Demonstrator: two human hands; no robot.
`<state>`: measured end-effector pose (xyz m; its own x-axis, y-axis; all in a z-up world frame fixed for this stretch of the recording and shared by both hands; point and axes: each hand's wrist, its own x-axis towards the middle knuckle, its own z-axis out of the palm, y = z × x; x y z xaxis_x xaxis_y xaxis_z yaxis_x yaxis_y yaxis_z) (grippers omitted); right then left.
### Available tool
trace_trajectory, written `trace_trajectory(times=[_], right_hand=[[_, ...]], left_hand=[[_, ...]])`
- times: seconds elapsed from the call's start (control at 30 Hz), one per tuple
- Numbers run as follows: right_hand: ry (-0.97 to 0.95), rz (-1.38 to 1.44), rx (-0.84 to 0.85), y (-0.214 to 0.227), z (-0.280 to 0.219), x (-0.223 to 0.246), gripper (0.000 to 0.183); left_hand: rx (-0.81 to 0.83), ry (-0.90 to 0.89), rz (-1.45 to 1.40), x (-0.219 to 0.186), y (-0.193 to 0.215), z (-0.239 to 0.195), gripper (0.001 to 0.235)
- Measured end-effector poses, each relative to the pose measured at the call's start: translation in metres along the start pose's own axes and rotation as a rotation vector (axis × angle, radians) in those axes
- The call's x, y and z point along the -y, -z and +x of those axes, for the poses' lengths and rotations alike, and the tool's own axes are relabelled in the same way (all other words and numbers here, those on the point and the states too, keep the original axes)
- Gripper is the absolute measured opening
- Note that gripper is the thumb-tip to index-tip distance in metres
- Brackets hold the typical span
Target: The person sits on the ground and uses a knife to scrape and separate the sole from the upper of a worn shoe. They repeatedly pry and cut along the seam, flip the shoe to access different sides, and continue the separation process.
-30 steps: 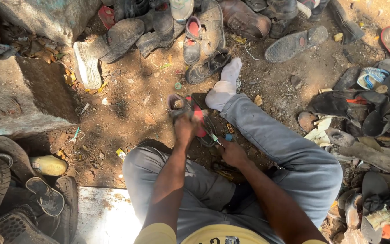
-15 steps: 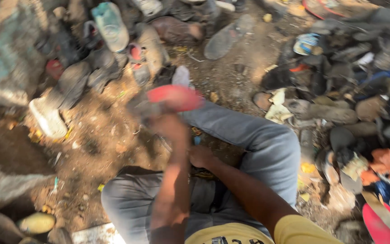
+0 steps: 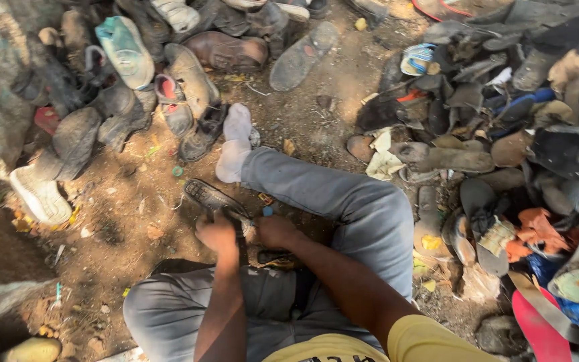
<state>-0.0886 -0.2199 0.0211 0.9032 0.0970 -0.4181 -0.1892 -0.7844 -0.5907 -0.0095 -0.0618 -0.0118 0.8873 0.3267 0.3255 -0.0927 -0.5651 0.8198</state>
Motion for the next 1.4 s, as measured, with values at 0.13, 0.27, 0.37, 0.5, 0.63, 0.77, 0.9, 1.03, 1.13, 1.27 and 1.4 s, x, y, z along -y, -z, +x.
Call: trace_trajectory(times=[0.13,0.27,0.37,0.5,0.63,0.77,0.9,1.03,1.13,1.27,1.4], right_hand=[[-0.030,0.015,0.018,0.024,-0.014,0.019,0.038],[-0.006,0.082,-0.074,0.039,-0.037,0.011,0.041],[0.022,0.149,-0.275,0.035,-0.037,-0.006,0.041],[0.123,0.109,-0.421,0.031,-0.019,-0.021,0.042],[0.053,0.101,-0.338,0.017,0.000,-0.017,0.047],[0.081,-0.050,-0.250,-0.011,0.026,-0.010,0.050],[0.074,0.063,-0.116,-0.024,0.031,0.008,0.051],[0.038,0.071,-0.024,-0.013,0.020,0.025,0.051],[-0.052,0.084,0.059,-0.003,0.016,0.034,0.053],[-0.120,0.090,0.146,-0.001,0.028,0.030,0.051],[0.122,0.109,-0.045,-0.006,0.026,0.020,0.050]], left_hand=[[0.351,0.205,0.516,0.065,-0.012,0.004,0.031],[0.325,0.175,0.392,0.067,-0.027,0.006,0.035],[0.286,0.224,0.215,0.071,-0.019,0.013,0.035],[0.135,0.222,-0.207,0.088,0.037,0.036,0.032],[-0.202,0.111,-0.600,0.064,0.157,0.081,0.037],[-0.774,-0.161,-0.296,0.001,0.316,0.115,0.047],[-0.811,-0.154,0.039,-0.015,0.306,0.151,0.030],[0.050,0.061,0.081,-0.012,0.114,0.128,0.036],[0.477,-0.268,0.241,-0.004,-0.015,0.151,0.065],[0.291,-0.700,0.672,0.021,-0.143,0.207,0.079],[0.535,-0.502,0.698,0.004,-0.169,0.216,0.073]])
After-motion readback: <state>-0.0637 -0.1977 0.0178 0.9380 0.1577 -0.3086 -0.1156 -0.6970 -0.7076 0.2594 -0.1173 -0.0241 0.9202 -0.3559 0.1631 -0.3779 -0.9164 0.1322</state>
